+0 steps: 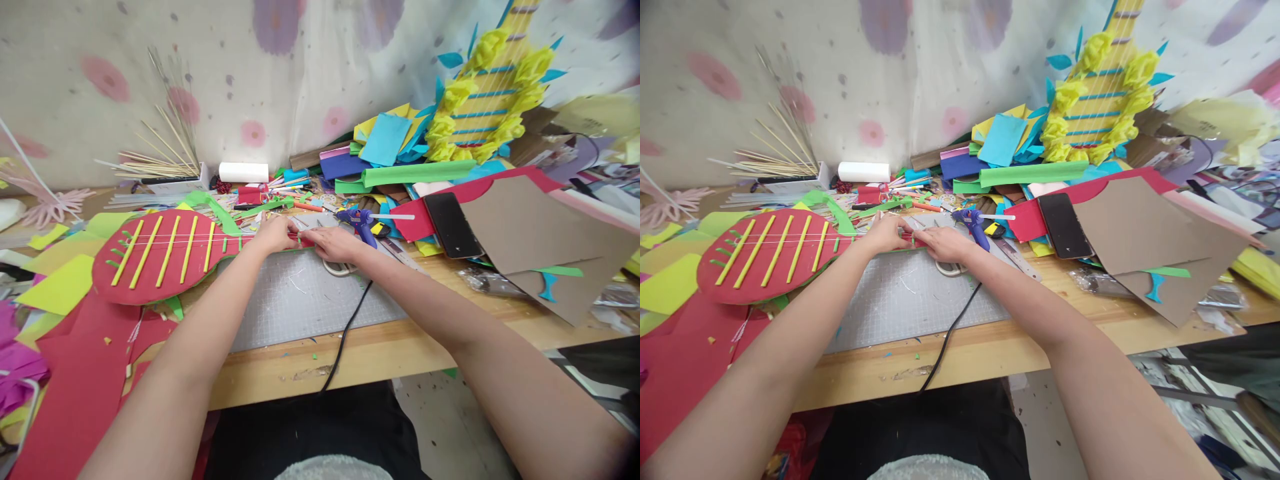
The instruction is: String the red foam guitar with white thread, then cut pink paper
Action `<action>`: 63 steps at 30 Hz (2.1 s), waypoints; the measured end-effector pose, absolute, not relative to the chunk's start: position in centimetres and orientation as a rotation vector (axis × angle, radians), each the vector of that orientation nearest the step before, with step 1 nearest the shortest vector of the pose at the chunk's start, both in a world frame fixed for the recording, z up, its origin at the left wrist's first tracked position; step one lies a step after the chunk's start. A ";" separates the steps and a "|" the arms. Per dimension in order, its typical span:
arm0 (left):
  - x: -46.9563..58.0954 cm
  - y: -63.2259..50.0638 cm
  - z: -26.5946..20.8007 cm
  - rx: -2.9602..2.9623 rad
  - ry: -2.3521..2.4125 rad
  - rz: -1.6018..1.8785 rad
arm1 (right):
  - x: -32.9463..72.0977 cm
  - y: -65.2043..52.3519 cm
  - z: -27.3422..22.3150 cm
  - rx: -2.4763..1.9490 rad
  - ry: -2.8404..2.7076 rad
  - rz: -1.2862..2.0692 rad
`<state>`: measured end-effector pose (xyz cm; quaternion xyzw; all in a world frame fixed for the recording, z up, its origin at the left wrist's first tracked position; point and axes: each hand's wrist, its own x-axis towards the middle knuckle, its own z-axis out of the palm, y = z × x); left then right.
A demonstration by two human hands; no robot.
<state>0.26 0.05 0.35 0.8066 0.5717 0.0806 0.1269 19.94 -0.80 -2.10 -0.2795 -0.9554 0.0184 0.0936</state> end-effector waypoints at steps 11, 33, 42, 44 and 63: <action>0.4 0.1 0.5 2.369 1.693 0.202 | 19.3 -1.2 -1.1 -0.887 -2.825 0.043; 0.7 -0.4 0.9 2.271 1.725 0.201 | 18.7 -1.1 -2.7 -1.114 -2.343 0.321; 1.1 -0.7 1.3 2.255 1.801 0.110 | 17.4 -0.6 -4.2 -1.094 -2.180 0.529; 1.2 -0.7 1.5 2.260 1.809 0.091 | 17.4 -0.8 -4.2 -1.095 -2.180 0.501; 1.0 -0.2 1.0 2.251 1.787 0.112 | 16.7 -0.9 -2.6 -1.329 -2.122 0.554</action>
